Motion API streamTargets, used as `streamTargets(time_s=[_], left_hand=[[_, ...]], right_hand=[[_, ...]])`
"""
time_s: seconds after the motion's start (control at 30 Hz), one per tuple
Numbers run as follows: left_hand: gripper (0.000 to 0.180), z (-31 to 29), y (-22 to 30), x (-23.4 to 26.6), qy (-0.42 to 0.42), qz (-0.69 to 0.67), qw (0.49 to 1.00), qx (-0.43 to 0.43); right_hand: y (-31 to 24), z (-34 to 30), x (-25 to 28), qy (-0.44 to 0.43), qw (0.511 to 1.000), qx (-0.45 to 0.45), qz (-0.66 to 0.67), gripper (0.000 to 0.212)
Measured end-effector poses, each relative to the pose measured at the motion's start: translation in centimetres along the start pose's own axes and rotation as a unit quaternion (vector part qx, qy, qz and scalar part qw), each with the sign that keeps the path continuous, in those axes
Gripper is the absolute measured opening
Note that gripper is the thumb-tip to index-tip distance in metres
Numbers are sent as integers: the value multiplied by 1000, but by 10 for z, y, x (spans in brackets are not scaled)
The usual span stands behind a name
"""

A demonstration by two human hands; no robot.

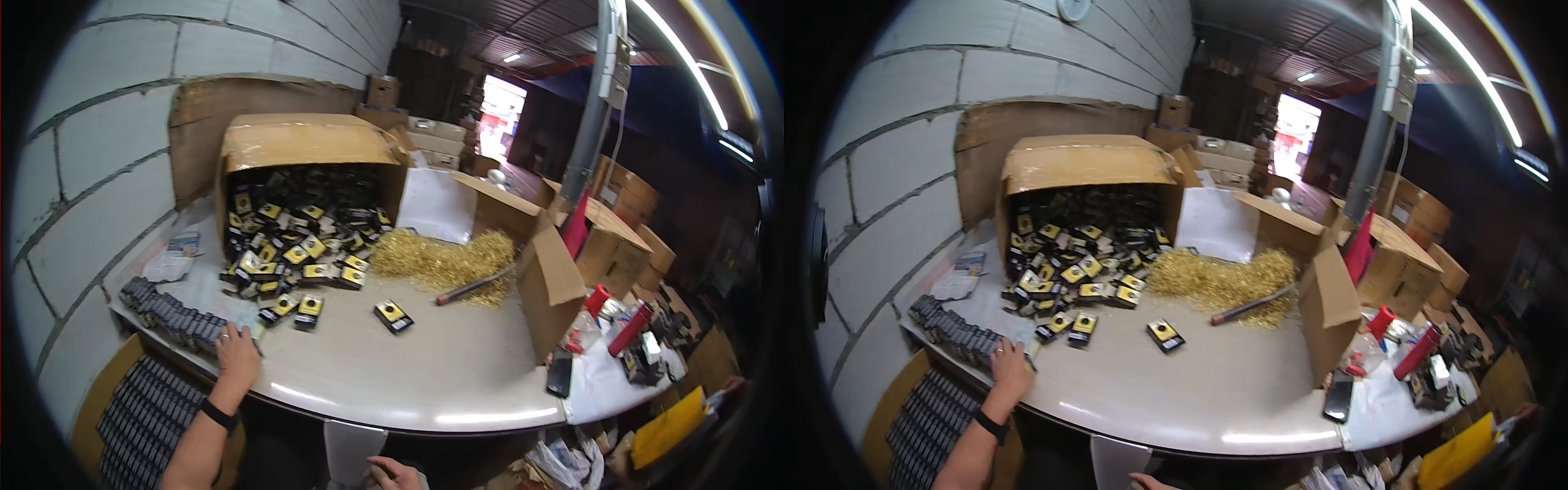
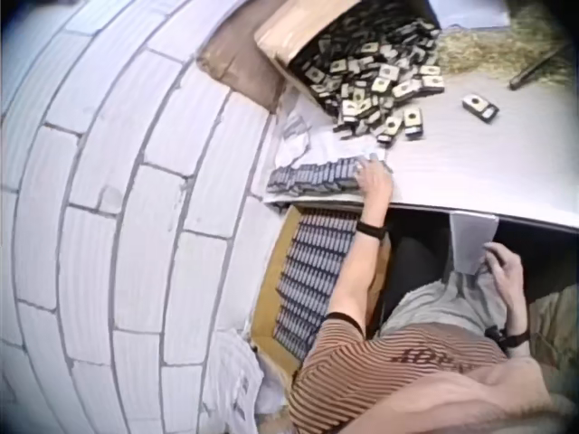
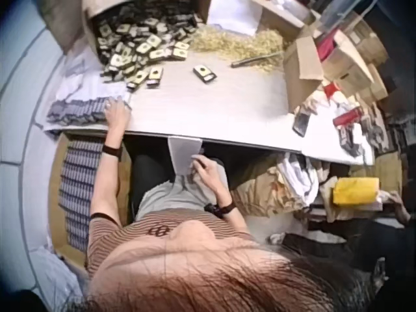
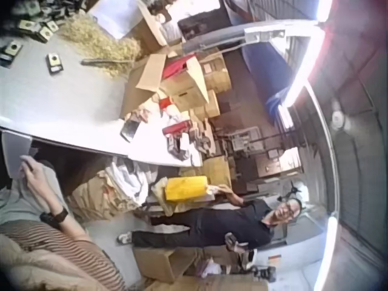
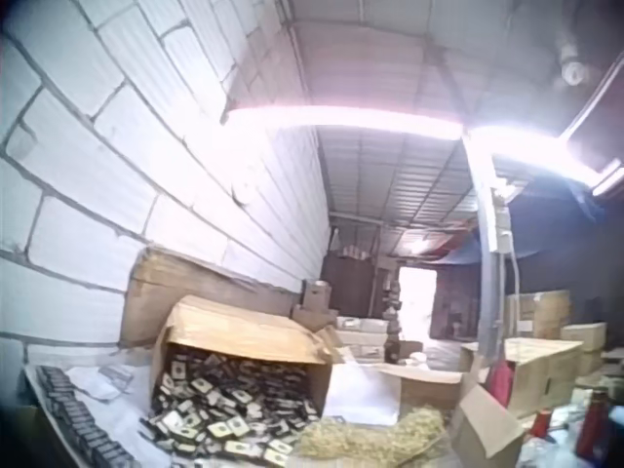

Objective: Packing small product boxes into a larger shipping container and organizing packing materials.

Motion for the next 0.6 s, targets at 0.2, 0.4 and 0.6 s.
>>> streamTargets(time_s=[0.2, 0.4, 0.6], left_hand=[[65, 12, -17, 25, 22, -5, 998, -59], [66, -58, 46, 53, -109, -364, 901, -208], [61, -84, 88, 44, -216, -472, 829, -208]], right_hand=[[3, 3, 41, 89, 993, 34, -71, 19], [49, 6, 101, 113, 863, -45, 490, 55], [25, 34, 102, 168, 682, 52, 709, 70]])
Point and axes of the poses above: each hand's wrist, its own z-axis towards the middle knuckle, its own x-axis out of the back of the hand, y = z × x, the point moved 1 cm from there along z, towards the middle knuckle, and after that the axes turned 8 degrees about x, right-handed, at the moved point
